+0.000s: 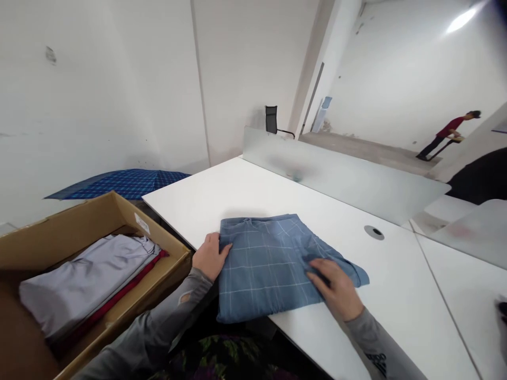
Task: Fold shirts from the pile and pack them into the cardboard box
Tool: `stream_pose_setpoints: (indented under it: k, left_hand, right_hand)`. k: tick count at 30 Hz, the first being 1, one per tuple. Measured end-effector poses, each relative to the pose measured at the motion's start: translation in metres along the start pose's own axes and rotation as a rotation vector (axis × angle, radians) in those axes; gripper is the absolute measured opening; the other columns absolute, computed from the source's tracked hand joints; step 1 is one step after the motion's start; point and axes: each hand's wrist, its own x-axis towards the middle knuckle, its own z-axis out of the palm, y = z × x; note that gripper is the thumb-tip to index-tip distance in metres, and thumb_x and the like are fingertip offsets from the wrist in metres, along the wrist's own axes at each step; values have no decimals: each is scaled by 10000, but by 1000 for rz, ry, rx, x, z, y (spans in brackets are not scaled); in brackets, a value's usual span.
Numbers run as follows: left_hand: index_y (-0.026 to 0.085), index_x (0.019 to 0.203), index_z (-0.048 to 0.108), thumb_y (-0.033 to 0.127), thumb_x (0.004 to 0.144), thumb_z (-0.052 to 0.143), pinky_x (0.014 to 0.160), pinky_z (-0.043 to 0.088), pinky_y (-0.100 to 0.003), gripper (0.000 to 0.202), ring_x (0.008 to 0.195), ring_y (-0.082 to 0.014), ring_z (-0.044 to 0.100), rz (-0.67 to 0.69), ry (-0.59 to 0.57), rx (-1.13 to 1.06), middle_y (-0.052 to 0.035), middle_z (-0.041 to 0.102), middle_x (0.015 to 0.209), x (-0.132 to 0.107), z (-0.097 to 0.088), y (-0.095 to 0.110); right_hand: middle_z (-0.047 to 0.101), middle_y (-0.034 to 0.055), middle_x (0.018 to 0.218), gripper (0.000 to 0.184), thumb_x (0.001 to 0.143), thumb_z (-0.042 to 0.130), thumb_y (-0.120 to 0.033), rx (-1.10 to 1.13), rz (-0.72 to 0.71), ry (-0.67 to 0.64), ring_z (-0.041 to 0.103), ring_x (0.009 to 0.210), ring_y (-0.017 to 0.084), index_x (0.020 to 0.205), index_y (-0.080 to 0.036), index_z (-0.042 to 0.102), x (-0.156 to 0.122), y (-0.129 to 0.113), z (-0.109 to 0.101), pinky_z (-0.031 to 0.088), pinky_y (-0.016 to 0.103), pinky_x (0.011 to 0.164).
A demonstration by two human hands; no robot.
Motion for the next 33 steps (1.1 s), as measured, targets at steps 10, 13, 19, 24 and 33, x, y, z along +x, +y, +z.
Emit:
stream_pose_setpoints:
  k: [10,13,19,24,33]
  left_hand:
    - [84,1416,286,260,753,628,1030,421,-449,766,1235,-330,522,-134,-70,-318,-224,500,1363,-21,8,41]
    - [139,1398,355,141,689,586,1057,416,-416,746,1216,-282,544,-123,-107,-532,-143,532,1367,-17,4,42]
    - [166,1206,593,95,688,491,1074,401,-324,533,1161,-202,577,-8,-5,-747,-41,634,1249,-19,-62,-12]
    - [172,1244,586,197,744,539,1119,340,-368,503,1227,-227,533,-111,218,-628,-38,607,1300,-40,-152,-104]
    - [193,1274,558,294,807,538,1080,369,-308,478,1234,-211,524,-353,570,-250,-22,598,1297,-86,-224,-265]
  right_hand:
    - [707,110,1007,693,558,723,-644,83,484,-242,644,939,340,1067,-180,645,36,56,-15,518,447,808]
    - [734,44,861,447,537,762,-510,307,519,-250,664,888,329,886,-238,698,38,44,-7,528,425,811]
    - [747,35,940,485,577,767,-426,786,570,-326,675,924,328,1020,-237,710,70,-30,12,571,382,788]
    - [740,32,938,407,625,761,-463,760,165,-300,652,963,326,934,-202,727,150,-152,40,543,379,836]
    - [714,32,986,272,829,602,-335,588,-553,-356,644,947,227,1024,-164,683,269,-366,154,491,317,864]
